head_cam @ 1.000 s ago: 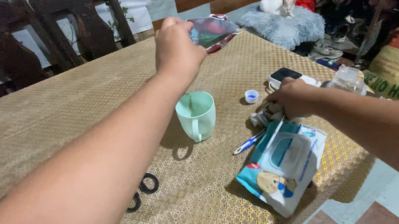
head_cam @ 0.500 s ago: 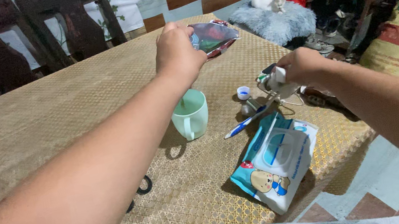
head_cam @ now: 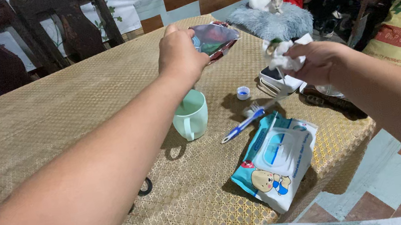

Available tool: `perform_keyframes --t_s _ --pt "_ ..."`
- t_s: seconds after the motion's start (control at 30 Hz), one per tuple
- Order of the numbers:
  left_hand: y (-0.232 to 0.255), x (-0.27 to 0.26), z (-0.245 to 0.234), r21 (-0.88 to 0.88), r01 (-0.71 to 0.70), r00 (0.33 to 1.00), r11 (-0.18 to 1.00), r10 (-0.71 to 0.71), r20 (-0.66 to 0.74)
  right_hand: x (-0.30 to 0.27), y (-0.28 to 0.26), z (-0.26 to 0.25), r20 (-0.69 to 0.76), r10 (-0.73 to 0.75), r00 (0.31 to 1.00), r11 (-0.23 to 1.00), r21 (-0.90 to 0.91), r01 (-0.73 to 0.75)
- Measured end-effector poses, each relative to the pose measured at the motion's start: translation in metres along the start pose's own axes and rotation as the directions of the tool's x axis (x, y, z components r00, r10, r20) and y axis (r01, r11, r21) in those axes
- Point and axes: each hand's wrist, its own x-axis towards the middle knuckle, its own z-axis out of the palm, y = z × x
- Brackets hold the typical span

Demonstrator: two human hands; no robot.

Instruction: The person cleans a pink container with a tissue, then gathers a chocolate bar, a toothbrush, and a smartwatch from a table. They walk to a plastic storage unit, place the toothbrush inside, and return to the table to stack the items together.

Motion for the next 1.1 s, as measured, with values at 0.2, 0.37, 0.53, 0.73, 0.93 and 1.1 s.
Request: perform_keyframes --t_s 0.2,0.37,0.53,0.73,0.93,1.1 --pt "-0.003 0.001 0.0 -0.018 0.01 1.0 1.0 -0.01 0.0 -0.032 -0.018 0.023 -0.044 -0.023 0.999 0.941 0.337 0.036" --pt "-0.009 0.002 -0.001 -0.04 -0.029 0.999 0.999 0.028 -0.033 -0.047 -0.039 0.043 -0.02 -0.15 0.988 0.918 0.367 0.147" --pt "-0.009 0.005 -0.004 0.018 0.024 1.0 1.0 -0.024 -0.01 -0.055 -0.061 0.06 0.12 -0.244 0.962 0.884 0.436 0.169" --pt "-0.012 0.006 -0.01 0.023 0.022 0.999 0.999 -0.022 -0.03 -0.072 -0.065 0.078 0.425 -0.228 0.876 0.945 0.313 0.094" --pt "0.001 0.004 -0.014 0.019 0.008 1.0 1.0 -0.007 -0.025 -0.091 -0.063 0.124 0.527 -0.194 0.827 0.934 -0.158 0.32" --pt "0.005 0.002 -0.01 0.006 -0.097 0.993 0.995 0.098 -0.061 -0.078 -0.055 0.158 0.462 -0.198 0.865 0.666 -0.584 0.464"
